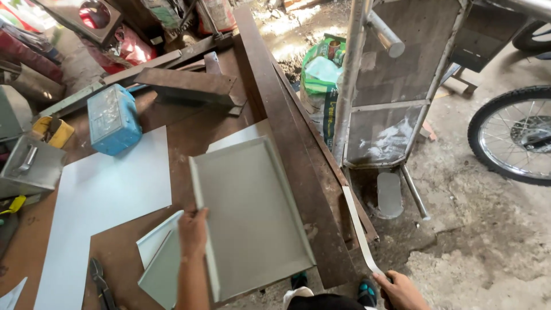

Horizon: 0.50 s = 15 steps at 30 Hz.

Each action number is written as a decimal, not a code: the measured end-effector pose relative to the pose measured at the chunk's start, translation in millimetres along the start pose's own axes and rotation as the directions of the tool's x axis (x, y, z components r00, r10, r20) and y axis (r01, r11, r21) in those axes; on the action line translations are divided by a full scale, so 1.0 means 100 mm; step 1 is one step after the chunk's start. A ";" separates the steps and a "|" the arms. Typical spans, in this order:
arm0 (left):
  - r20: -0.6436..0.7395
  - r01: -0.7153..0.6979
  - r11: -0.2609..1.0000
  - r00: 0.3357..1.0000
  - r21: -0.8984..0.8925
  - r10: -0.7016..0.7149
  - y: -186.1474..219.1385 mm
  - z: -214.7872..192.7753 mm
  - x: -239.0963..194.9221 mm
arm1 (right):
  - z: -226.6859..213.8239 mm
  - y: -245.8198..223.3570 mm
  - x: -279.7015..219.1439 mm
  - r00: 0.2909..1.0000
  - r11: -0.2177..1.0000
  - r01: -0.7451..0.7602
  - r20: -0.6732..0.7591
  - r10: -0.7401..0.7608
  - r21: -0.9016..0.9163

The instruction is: Bending the edges of a sheet metal piece using a metal bar to create a tray.

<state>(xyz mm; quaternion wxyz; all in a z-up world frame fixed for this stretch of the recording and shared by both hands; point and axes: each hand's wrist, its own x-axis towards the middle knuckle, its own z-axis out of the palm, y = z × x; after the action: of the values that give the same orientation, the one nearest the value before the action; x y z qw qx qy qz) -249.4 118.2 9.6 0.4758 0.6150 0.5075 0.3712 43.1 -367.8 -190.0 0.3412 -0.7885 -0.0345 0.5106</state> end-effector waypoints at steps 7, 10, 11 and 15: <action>0.221 0.203 0.949 0.964 -0.242 -0.150 -0.71 0.87 -0.50 | 0.06 -0.76 -0.86 0.986 0.998 -0.064 -0.150 0.067 0.029; 0.262 0.311 0.937 0.929 -0.162 -0.263 -0.38 1.01 -0.66 | 0.09 -1.10 -1.10 0.969 0.997 0.064 -0.234 -0.074 -0.048; 0.251 0.343 0.938 0.914 -0.053 -0.320 -0.20 1.03 -0.70 | 0.12 -1.25 -1.22 0.965 0.992 0.104 -0.233 -0.117 -0.068; 0.225 0.375 0.910 0.885 0.175 -0.408 -0.13 1.11 -0.71 | 0.28 -1.28 -1.07 0.922 0.953 0.267 -0.250 -0.296 -0.142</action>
<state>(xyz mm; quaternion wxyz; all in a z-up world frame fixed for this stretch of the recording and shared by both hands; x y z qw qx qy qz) -163.4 26.4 -31.1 0.5623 0.5715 0.5780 0.1518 6.8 -298.6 -40.0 0.3708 -0.8539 -0.1277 0.3420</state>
